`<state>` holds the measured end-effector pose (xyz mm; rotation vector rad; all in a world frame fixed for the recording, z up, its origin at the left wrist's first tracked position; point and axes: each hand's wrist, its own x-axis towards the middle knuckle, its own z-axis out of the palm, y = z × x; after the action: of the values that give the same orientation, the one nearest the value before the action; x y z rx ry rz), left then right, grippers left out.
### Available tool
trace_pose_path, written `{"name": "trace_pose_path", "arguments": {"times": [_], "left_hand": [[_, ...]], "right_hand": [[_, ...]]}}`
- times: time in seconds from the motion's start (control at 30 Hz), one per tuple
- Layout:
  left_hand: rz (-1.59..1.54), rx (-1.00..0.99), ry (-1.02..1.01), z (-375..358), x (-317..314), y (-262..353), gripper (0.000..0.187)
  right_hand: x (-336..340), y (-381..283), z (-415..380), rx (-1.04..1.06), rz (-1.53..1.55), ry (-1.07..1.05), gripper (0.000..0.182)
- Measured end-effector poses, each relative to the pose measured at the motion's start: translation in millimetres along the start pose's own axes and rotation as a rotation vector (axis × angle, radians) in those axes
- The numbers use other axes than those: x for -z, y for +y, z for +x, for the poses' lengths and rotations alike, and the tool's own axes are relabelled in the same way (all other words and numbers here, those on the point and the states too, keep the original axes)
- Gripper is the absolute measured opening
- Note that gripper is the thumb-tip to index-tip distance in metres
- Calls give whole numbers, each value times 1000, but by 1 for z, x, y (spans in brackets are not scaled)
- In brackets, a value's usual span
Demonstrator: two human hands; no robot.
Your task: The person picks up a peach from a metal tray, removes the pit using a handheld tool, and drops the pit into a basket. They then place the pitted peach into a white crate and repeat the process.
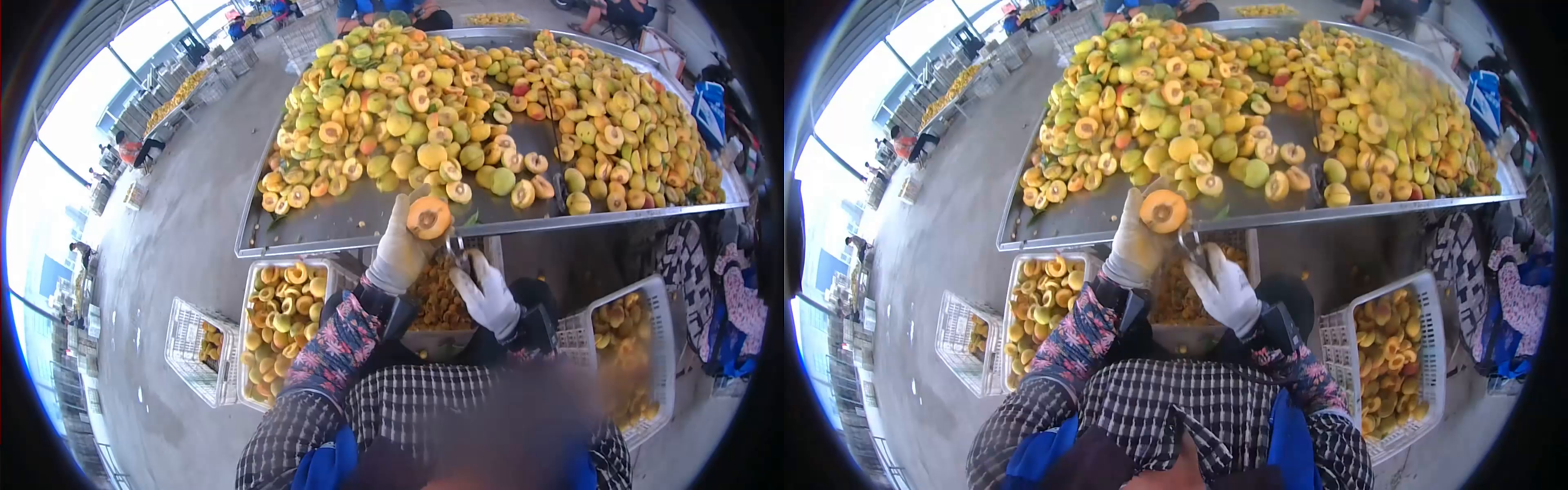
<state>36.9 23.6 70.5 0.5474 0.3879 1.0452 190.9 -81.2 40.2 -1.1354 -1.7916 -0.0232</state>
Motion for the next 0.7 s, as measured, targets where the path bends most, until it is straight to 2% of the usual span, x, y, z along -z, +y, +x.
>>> {"name": "trace_pose_path", "arguments": {"times": [0.03,0.07,0.1,0.2,0.4,0.5,0.53,0.7], "left_hand": [[-41,-17,7,-5,-1,-3,50],[-79,-18,-55,-9,-1,-6,50],[-29,-38,-2,-11,-4,-8,49],[100,-110,146,-19,-18,-11,45],[1,-100,173,-22,-11,-13,30],[79,-85,173,-25,-3,-14,27],[112,-99,195,-27,-3,-16,27],[155,-214,335,-35,-28,-21,28]], "right_hand": [[5,-8,14,126,-85,44,25],[5,-12,21,-45,102,-66,25],[5,-16,28,-233,270,-145,26],[-9,-17,30,-386,363,-213,29],[-17,-13,18,-379,311,-308,29],[-13,-9,18,-369,159,-393,32],[-12,-9,19,-416,169,-441,32],[-23,-13,10,-450,464,-339,29]]}}
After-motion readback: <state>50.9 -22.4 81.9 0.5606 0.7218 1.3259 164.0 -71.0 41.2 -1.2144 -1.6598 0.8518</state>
